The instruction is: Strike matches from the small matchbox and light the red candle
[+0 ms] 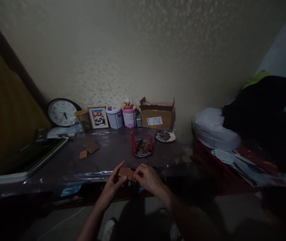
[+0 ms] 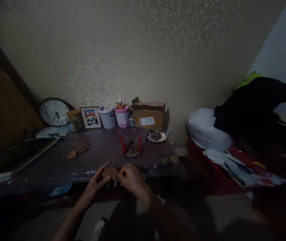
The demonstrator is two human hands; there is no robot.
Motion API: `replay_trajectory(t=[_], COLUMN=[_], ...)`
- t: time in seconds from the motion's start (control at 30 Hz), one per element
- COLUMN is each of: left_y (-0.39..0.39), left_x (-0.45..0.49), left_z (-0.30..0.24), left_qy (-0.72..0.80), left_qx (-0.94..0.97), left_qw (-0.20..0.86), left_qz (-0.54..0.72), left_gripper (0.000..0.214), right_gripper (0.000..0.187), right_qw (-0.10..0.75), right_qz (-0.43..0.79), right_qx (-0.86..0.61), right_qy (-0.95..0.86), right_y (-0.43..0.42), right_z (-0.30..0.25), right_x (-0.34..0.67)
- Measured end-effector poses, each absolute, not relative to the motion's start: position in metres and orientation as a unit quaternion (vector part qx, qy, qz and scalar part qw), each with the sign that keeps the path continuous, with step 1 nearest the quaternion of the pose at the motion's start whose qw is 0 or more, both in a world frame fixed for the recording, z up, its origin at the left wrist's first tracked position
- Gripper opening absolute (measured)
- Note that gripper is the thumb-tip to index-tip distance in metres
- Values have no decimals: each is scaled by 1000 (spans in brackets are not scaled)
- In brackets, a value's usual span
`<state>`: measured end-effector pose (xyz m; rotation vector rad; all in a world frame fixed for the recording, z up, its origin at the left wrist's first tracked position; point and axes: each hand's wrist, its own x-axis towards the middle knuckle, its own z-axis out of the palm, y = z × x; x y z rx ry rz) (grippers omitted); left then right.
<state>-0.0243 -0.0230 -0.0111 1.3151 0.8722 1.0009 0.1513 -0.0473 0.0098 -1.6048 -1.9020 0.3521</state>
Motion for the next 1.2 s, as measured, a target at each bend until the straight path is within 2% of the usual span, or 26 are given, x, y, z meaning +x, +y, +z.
replay_trajectory(t=[0.2, 0.73, 0.87, 1.0, 1.1, 1.2], left_y=[-23, -24, -23, -22, -20, -18], left_x=[-23, -28, -29, -26, -25, -26], left_z=[-12, -4, -5, -8, -12, -15], left_qy=[370, 359, 333, 282, 259, 246], left_qx=[564, 508, 449, 399, 374, 358], left_qw=[594, 611, 664, 701, 715, 726], left_qz=[438, 489, 496, 519, 530, 533], left_gripper=[68, 63, 70, 66, 57, 47], right_gripper=[9, 12, 7, 20, 16, 9], right_qw=[311, 346, 423, 489, 484, 480], right_qz=[131, 181, 285, 422, 447, 417], right_qx=[-599, -581, -548, -501, -499, -502], right_qy=[-726, -714, -663, -576, -563, -586], right_y=[-47, -42, -37, -33, -35, -39], right_z=[11, 12, 13, 15, 18, 19], right_x=[151, 163, 169, 171, 167, 161])
